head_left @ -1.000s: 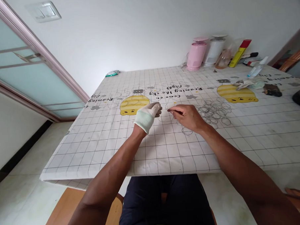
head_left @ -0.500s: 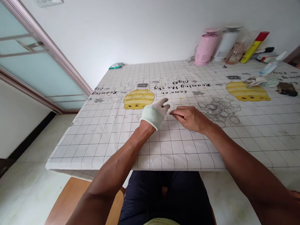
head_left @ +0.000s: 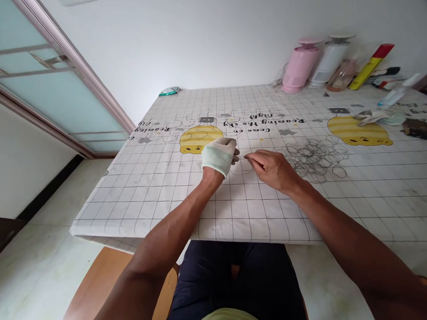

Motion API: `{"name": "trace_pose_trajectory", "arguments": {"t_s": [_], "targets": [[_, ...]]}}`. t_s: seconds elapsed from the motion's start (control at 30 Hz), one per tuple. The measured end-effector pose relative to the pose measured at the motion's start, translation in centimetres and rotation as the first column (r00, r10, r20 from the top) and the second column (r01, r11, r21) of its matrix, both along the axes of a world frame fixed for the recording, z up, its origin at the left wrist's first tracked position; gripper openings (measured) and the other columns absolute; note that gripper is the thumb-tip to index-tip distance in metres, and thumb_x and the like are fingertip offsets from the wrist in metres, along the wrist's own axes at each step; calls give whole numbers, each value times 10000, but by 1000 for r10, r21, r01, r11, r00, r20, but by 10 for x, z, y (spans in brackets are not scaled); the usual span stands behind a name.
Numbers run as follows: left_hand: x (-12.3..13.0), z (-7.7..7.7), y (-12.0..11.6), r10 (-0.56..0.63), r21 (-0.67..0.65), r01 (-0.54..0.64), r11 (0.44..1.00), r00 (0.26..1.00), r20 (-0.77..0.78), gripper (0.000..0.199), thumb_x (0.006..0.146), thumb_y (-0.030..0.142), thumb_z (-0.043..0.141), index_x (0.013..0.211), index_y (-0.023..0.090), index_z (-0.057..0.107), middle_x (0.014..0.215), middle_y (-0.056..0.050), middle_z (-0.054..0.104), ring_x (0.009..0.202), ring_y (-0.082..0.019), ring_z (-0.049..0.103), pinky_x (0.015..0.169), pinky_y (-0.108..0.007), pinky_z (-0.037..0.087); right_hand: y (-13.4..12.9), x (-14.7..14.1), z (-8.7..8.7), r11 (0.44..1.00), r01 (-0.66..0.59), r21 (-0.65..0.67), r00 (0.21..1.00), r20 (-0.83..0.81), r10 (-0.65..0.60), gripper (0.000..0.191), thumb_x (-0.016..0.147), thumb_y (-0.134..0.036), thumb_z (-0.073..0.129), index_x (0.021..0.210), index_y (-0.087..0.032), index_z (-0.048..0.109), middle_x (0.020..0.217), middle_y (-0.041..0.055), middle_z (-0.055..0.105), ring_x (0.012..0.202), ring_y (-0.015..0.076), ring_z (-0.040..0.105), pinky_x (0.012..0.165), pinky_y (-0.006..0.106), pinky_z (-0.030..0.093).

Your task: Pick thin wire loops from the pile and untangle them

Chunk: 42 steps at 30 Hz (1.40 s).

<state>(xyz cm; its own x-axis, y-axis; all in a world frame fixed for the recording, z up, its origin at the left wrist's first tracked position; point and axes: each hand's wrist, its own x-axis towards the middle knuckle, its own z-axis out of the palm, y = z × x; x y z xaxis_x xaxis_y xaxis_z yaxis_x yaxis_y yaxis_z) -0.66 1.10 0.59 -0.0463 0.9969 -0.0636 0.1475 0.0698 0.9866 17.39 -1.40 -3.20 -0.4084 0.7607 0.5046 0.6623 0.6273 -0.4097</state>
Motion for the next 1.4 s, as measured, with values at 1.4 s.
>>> {"name": "trace_pose_trajectory", "arguments": {"t_s": [1.4], "targets": [[2, -6, -5, -256, -187, 334, 924, 902, 348, 257, 1025, 362, 596, 954, 138, 699, 784, -88, 746, 613, -160, 678, 671, -327, 572, 10, 14, 17, 918, -95, -385, 805, -573, -157, 288, 942, -452, 705, 1038, -186, 759, 727, 35, 724, 618, 166, 662, 579, 301, 568]]}}
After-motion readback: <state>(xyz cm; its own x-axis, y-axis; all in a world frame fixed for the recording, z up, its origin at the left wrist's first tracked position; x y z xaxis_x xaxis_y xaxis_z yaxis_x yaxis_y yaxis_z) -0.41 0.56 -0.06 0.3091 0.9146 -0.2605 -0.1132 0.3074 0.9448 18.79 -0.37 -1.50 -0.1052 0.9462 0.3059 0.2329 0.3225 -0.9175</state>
